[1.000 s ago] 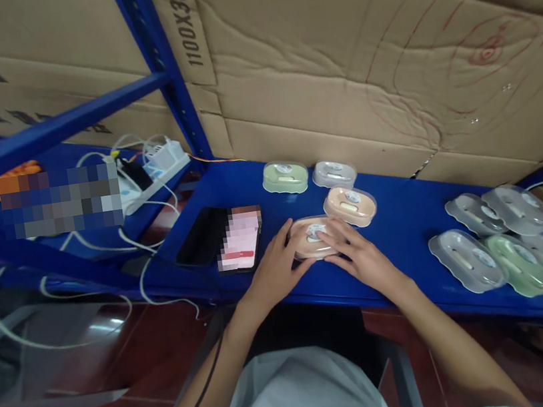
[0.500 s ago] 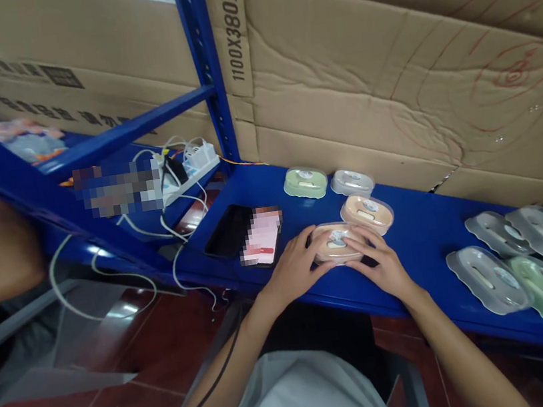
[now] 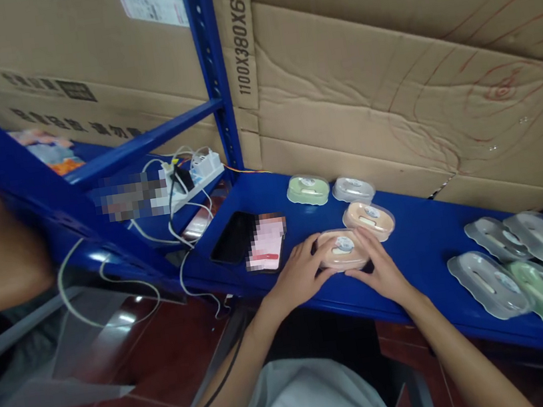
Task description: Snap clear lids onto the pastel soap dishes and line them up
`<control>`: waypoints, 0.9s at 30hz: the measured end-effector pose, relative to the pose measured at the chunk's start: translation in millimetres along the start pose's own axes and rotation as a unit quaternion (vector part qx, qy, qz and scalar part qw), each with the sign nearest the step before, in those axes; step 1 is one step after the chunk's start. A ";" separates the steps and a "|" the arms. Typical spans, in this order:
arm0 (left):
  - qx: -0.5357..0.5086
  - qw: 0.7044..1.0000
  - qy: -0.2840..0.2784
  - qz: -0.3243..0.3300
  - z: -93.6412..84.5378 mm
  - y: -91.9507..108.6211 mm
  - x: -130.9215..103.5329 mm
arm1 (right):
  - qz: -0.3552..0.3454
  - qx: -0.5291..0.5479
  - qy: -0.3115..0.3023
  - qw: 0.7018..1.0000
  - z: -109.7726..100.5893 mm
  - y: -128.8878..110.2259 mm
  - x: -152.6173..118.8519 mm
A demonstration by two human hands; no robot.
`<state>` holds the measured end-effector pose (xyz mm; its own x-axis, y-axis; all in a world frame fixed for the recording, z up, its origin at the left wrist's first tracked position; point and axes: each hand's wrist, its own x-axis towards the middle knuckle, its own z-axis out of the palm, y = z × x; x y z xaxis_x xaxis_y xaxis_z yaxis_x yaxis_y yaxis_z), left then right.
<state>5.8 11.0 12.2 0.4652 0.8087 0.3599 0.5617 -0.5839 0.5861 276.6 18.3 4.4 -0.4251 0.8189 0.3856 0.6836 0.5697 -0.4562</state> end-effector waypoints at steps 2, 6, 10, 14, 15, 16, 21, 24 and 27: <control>-0.011 1.000 -0.008 0.000 -0.5 0.8 -1.3 | -0.009 -0.026 0.014 1.000 1.2 -0.2 -2.0; -0.028 0.999 0.001 -0.025 -0.3 2.9 -3.6 | -0.059 -0.090 0.085 0.991 -10.0 -2.4 -5.2; -0.014 0.999 0.008 -0.032 -0.8 4.9 -3.2 | -0.009 -0.165 0.217 0.962 -50.3 14.5 9.6; 0.028 1.000 -0.007 -0.008 0.0 3.9 -1.4 | 0.139 -0.199 0.297 0.923 -87.5 61.0 41.4; 0.039 0.999 -0.006 -0.003 0.7 3.3 -1.2 | 0.169 -0.202 0.298 0.918 -90.3 75.2 47.6; 0.047 0.999 -0.004 0.002 1.4 2.6 -1.0 | 0.197 -0.204 0.292 0.914 -90.1 89.2 51.8; 0.058 0.998 0.004 0.021 3.5 0.4 -1.0 | 0.272 -0.193 0.186 0.924 -68.0 144.7 46.3; 0.069 0.997 0.001 0.023 4.1 -0.1 -0.5 | 0.276 -0.200 0.122 0.932 -63.4 152.9 39.6; 0.085 0.996 -0.003 0.022 4.9 -0.7 -0.4 | 0.281 -0.218 0.114 0.928 -72.8 129.9 33.5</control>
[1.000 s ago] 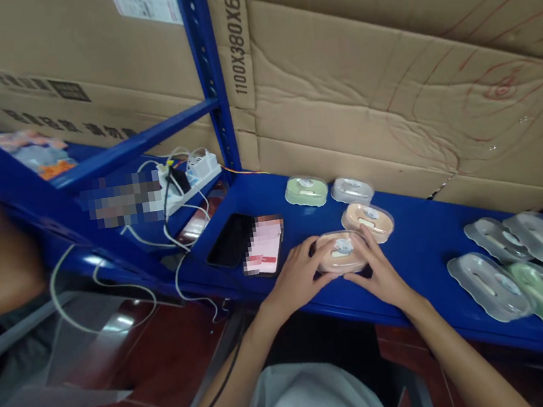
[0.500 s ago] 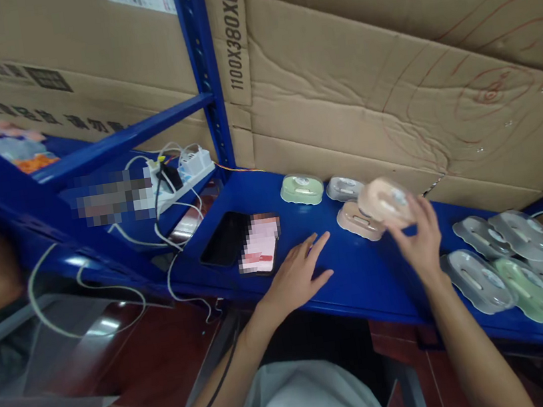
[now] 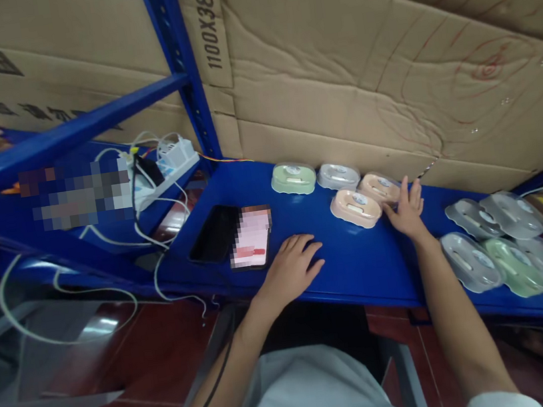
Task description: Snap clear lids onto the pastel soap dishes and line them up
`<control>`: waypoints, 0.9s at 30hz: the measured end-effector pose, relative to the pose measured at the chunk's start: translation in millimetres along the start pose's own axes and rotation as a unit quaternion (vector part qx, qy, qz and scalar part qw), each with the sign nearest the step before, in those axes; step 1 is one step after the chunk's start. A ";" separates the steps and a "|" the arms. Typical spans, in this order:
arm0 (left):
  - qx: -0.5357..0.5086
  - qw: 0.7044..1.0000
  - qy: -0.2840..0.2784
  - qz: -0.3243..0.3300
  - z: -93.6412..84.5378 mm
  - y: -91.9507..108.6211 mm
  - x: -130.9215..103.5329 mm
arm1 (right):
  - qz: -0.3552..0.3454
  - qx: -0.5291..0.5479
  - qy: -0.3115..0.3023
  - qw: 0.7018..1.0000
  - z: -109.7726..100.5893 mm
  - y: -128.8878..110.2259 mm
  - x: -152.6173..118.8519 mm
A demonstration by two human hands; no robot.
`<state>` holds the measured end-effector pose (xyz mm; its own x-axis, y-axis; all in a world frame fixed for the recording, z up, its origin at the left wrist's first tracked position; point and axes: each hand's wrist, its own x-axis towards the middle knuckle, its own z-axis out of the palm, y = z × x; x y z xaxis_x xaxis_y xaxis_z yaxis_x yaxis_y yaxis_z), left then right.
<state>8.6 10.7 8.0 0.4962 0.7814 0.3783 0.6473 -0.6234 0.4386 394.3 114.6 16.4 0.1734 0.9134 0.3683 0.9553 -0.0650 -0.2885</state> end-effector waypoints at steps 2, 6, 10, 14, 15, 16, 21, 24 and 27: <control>0.006 1.000 0.001 0.003 0.5 -0.3 -0.5 | -0.038 -0.011 0.030 0.999 -25.9 -11.4 -22.7; 0.009 1.000 -0.001 0.009 1.1 -1.5 -1.9 | -0.072 -0.041 0.132 0.988 -81.5 -8.4 -101.9; 0.012 1.000 -0.002 0.006 2.6 -3.0 -1.0 | 0.037 -0.099 0.193 0.975 -101.7 42.1 -173.7; 0.011 1.000 0.002 0.000 5.7 -3.4 1.3 | 0.014 -0.075 0.140 0.987 -87.4 84.9 -193.2; 0.010 1.000 0.004 0.001 6.3 -3.4 1.6 | -0.004 -0.058 0.134 0.989 -81.8 88.9 -189.5; 0.010 1.000 0.005 0.001 6.7 -3.3 1.7 | -0.021 -0.043 0.129 0.990 -76.3 90.4 -182.8; 0.013 1.000 -0.004 -0.005 3.3 0.0 4.0 | -0.052 0.000 0.066 0.996 -58.3 85.4 -113.3; 0.028 1.000 -0.009 -0.011 -0.4 8.4 17.5 | -0.032 0.002 0.005 0.999 -60.1 88.4 -58.7; 0.035 0.999 -0.003 0.000 -4.9 15.8 51.1 | -0.034 -0.008 -0.023 0.999 -67.6 91.5 -13.4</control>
<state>41.3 40.6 38.2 0.4987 0.7823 0.3733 0.6869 -0.6193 0.3804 495.6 69.3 44.8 0.0983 0.9331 0.3460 0.9681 -0.0091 -0.2503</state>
